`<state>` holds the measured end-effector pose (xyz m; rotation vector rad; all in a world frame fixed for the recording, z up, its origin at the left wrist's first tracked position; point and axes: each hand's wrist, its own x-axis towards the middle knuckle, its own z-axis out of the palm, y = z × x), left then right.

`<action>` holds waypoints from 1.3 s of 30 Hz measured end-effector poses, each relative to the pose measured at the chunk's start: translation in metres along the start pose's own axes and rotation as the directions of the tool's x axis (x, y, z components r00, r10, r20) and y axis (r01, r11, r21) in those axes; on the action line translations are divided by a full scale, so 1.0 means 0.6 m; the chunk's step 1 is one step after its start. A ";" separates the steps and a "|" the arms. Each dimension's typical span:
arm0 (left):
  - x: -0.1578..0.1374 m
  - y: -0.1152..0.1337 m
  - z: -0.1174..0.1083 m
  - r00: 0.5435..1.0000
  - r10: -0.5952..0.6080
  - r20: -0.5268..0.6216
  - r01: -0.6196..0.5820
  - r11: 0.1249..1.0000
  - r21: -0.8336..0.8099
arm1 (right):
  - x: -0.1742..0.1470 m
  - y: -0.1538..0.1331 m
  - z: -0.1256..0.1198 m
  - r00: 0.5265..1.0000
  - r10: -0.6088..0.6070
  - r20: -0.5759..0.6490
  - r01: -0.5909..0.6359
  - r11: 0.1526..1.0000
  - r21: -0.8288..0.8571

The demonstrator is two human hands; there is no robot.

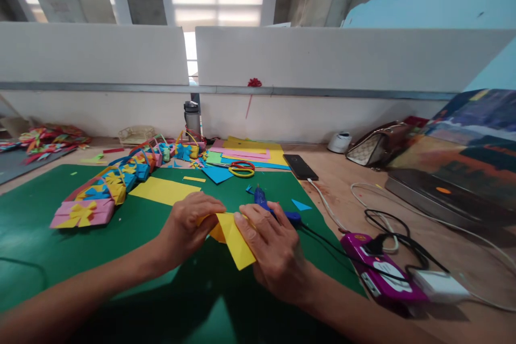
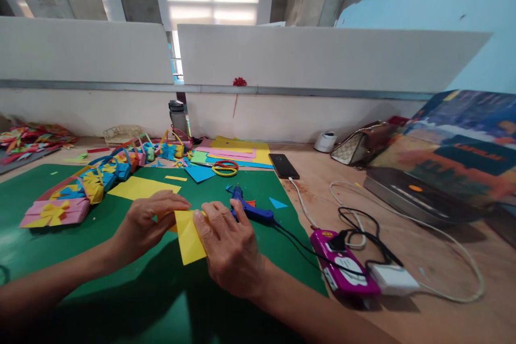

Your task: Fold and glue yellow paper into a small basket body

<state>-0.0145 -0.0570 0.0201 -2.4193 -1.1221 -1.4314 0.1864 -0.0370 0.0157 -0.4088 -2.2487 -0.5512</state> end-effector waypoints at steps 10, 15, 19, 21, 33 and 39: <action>-0.008 0.023 -0.004 0.989 -0.085 0.119 0.097 0.991 -0.095 | 0.000 -0.001 -0.010 0.991 -0.017 -0.132 0.039 0.985 0.168; -0.011 0.025 -0.002 0.983 -0.081 0.167 0.110 0.978 -0.176 | 0.006 0.001 -0.014 0.991 0.009 -0.132 0.015 0.984 0.176; -0.012 0.027 -0.003 0.963 -0.115 0.245 0.176 0.955 -0.240 | 0.010 0.000 -0.016 0.992 0.048 -0.120 -0.023 0.979 0.203; -0.012 0.030 -0.005 0.949 -0.143 0.280 0.216 0.944 -0.250 | 0.008 0.000 -0.016 0.993 0.050 -0.104 -0.028 0.978 0.206; -0.005 0.051 -0.006 0.949 -0.137 0.286 0.218 0.937 -0.275 | 0.006 -0.002 -0.020 0.992 0.083 -0.100 -0.057 0.971 0.232; -0.005 0.056 -0.007 0.944 -0.126 0.306 0.209 0.944 -0.257 | 0.004 0.001 -0.015 0.994 0.068 -0.090 -0.048 0.976 0.212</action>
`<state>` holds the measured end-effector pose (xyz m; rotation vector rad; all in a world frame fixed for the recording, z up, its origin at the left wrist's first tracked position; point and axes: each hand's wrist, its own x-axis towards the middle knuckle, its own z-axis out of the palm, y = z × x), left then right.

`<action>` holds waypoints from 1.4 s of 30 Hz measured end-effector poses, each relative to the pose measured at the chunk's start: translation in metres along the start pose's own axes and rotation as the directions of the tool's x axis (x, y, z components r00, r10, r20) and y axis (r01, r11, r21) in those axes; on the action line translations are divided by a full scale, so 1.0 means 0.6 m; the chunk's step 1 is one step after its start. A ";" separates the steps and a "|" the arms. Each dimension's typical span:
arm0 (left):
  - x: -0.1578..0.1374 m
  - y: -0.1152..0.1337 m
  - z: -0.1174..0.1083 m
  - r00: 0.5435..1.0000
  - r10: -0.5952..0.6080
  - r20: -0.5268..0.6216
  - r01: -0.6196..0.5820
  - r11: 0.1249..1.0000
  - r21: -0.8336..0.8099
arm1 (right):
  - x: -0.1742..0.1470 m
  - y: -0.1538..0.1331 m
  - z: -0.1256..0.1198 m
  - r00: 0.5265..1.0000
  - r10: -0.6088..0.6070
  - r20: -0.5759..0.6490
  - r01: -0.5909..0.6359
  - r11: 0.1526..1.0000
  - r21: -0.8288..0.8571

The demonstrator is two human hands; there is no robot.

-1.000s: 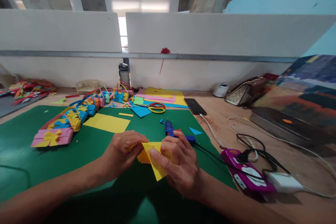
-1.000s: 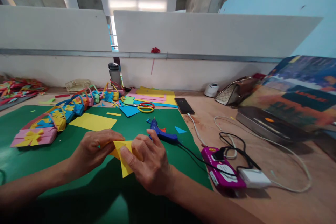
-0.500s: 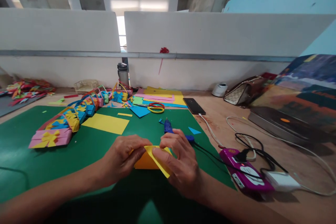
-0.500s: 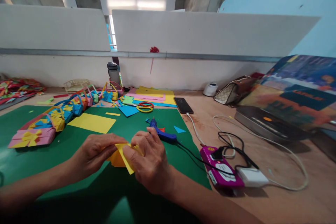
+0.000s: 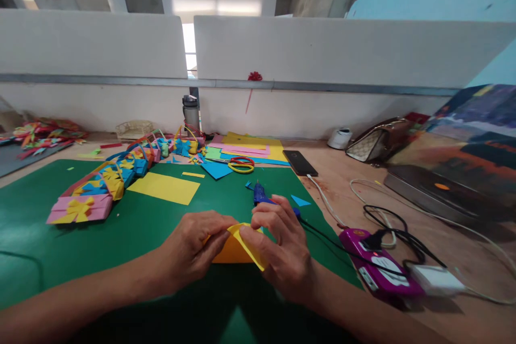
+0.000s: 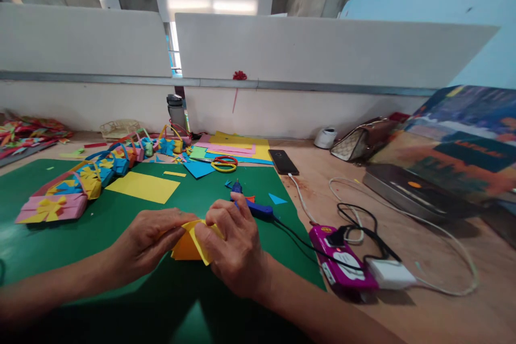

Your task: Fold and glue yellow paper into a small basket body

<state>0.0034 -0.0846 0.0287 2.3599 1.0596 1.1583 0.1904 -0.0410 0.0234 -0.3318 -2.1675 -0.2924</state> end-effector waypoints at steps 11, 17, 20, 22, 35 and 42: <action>-0.003 0.002 0.004 0.999 0.032 -0.026 -0.030 0.999 0.040 | 0.001 -0.001 -0.001 1.000 0.006 0.008 -0.006 1.000 -0.010; -0.002 0.006 0.005 0.998 0.067 -0.015 -0.066 0.994 0.089 | 0.005 -0.002 -0.001 1.000 -0.028 -0.009 0.027 0.995 -0.094; -0.004 0.003 0.009 0.996 0.082 -0.026 -0.079 0.990 0.113 | 0.006 -0.003 0.000 1.000 -0.022 -0.002 0.022 0.992 -0.126; -0.007 -0.001 0.014 0.992 0.118 -0.044 -0.109 0.979 0.173 | 0.006 -0.004 0.002 1.000 -0.014 -0.003 0.013 0.990 -0.141; -0.005 0.008 0.024 0.934 0.333 -0.131 -0.184 0.761 0.622 | 0.012 -0.013 -0.001 0.999 0.035 -0.016 -0.037 0.986 -0.166; -0.004 0.004 0.019 0.942 0.305 -0.140 -0.174 0.801 0.573 | 0.013 -0.011 -0.004 0.999 0.051 -0.011 -0.052 0.984 -0.173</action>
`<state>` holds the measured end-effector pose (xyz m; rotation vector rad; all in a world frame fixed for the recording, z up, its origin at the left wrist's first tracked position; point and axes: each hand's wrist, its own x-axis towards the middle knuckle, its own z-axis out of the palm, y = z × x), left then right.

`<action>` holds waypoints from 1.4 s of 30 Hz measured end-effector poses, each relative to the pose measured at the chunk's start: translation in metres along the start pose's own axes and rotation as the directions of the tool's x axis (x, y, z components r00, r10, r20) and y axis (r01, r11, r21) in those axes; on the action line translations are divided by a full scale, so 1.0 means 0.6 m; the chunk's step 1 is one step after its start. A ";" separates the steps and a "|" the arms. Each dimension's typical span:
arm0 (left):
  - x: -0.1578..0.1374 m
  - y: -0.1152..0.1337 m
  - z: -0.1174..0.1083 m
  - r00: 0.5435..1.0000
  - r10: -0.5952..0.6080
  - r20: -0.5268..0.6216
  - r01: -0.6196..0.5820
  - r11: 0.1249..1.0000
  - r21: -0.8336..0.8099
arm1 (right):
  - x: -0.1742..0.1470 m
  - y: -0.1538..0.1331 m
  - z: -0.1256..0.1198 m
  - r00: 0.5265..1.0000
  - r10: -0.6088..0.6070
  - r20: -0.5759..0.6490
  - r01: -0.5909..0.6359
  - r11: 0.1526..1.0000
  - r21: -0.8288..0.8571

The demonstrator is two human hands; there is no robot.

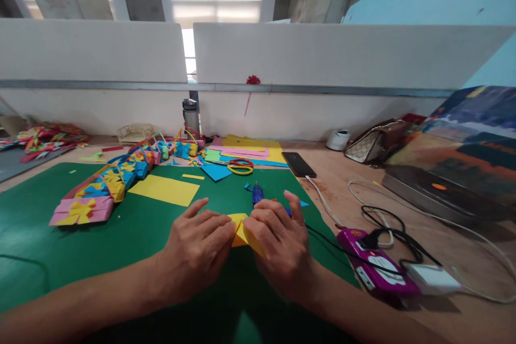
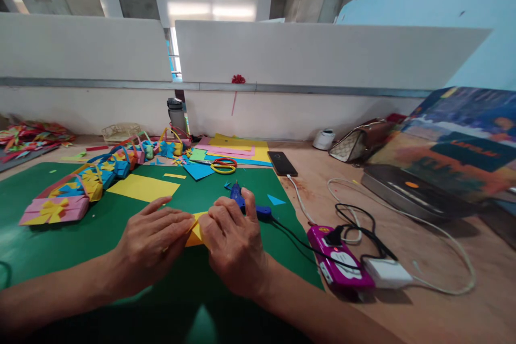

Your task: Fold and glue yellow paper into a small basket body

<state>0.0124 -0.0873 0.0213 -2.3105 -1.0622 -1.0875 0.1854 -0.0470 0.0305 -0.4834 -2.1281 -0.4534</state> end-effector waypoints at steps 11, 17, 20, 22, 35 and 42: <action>0.001 -0.001 0.001 1.000 -0.011 -0.019 0.010 1.000 -0.026 | -0.004 0.003 0.002 0.999 -0.033 0.016 0.034 0.997 -0.065; 0.002 -0.001 0.002 1.000 0.025 -0.008 -0.025 1.000 -0.005 | -0.001 0.007 0.005 0.999 -0.045 0.003 0.045 0.995 -0.092; 0.001 0.000 0.003 1.000 0.028 0.006 -0.028 1.000 -0.004 | 0.000 0.006 0.006 0.999 -0.041 0.002 0.041 0.995 -0.096; 0.000 0.000 0.003 1.000 0.019 0.006 -0.019 1.000 -0.005 | -0.001 0.006 0.005 0.999 -0.032 0.007 0.032 0.996 -0.085; 0.000 0.000 0.001 0.987 -0.144 0.077 0.153 0.978 -0.139 | -0.003 0.011 0.003 0.997 -0.068 0.041 0.071 0.996 -0.054; 0.000 0.001 0.001 0.986 -0.142 0.082 0.153 0.977 -0.148 | -0.003 0.012 0.004 0.997 -0.072 0.042 0.075 0.995 -0.070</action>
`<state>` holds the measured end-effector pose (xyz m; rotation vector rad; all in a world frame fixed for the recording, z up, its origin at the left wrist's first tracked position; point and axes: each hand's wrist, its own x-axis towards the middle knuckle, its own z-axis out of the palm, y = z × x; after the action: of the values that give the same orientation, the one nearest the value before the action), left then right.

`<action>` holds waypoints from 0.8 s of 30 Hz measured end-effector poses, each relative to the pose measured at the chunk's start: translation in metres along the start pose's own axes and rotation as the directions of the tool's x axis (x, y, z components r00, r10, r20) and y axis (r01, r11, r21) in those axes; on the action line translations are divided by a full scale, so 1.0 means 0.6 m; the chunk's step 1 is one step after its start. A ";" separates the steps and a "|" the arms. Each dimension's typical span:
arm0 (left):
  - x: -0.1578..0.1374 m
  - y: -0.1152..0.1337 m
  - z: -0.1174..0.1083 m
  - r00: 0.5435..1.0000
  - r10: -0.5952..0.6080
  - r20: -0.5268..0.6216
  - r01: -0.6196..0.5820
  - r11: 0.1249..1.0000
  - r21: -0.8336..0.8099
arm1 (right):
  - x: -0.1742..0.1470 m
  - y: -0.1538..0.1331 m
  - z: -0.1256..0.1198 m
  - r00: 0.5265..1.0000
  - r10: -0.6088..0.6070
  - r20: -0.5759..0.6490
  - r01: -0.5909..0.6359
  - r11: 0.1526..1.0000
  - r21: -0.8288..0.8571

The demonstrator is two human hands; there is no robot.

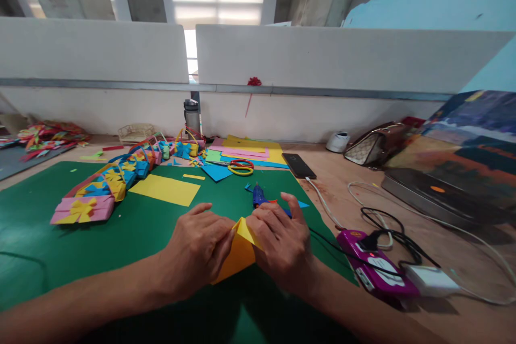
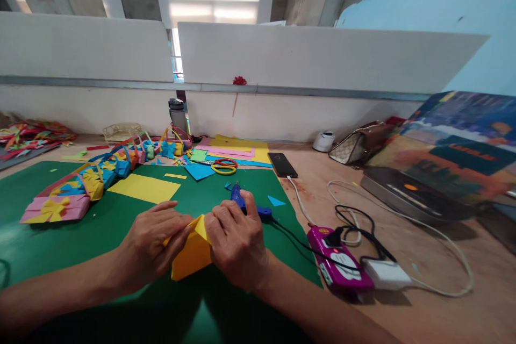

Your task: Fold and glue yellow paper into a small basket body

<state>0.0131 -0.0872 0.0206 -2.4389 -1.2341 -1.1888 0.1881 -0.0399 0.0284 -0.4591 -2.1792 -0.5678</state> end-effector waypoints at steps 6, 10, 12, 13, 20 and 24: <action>0.001 0.000 0.002 0.997 0.058 -0.047 -0.055 0.996 0.066 | -0.003 -0.005 0.001 1.000 0.015 0.012 -0.015 1.000 0.002; 0.000 0.000 0.001 0.996 0.066 -0.064 -0.061 0.995 0.083 | -0.005 -0.007 -0.002 0.999 0.018 0.028 -0.018 1.000 0.006; 0.000 0.000 0.001 0.995 0.069 -0.065 -0.064 0.994 0.088 | -0.004 -0.007 -0.004 0.999 0.025 0.033 -0.026 1.000 0.010; -0.001 0.001 0.001 0.995 0.071 -0.063 -0.066 0.994 0.091 | -0.003 -0.008 -0.004 0.999 0.026 0.033 -0.027 1.000 0.015; -0.002 0.003 0.001 0.991 0.113 -0.070 -0.105 0.988 0.111 | -0.003 -0.012 -0.003 1.000 0.015 0.004 -0.015 0.999 0.043; -0.001 0.006 0.002 0.988 0.136 -0.077 -0.125 0.983 0.136 | -0.002 -0.013 -0.005 1.000 0.008 0.020 -0.008 0.999 0.038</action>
<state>0.0163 -0.0892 0.0201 -2.3088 -1.0742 -1.1269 0.1870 -0.0480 0.0273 -0.4548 -2.2019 -0.5190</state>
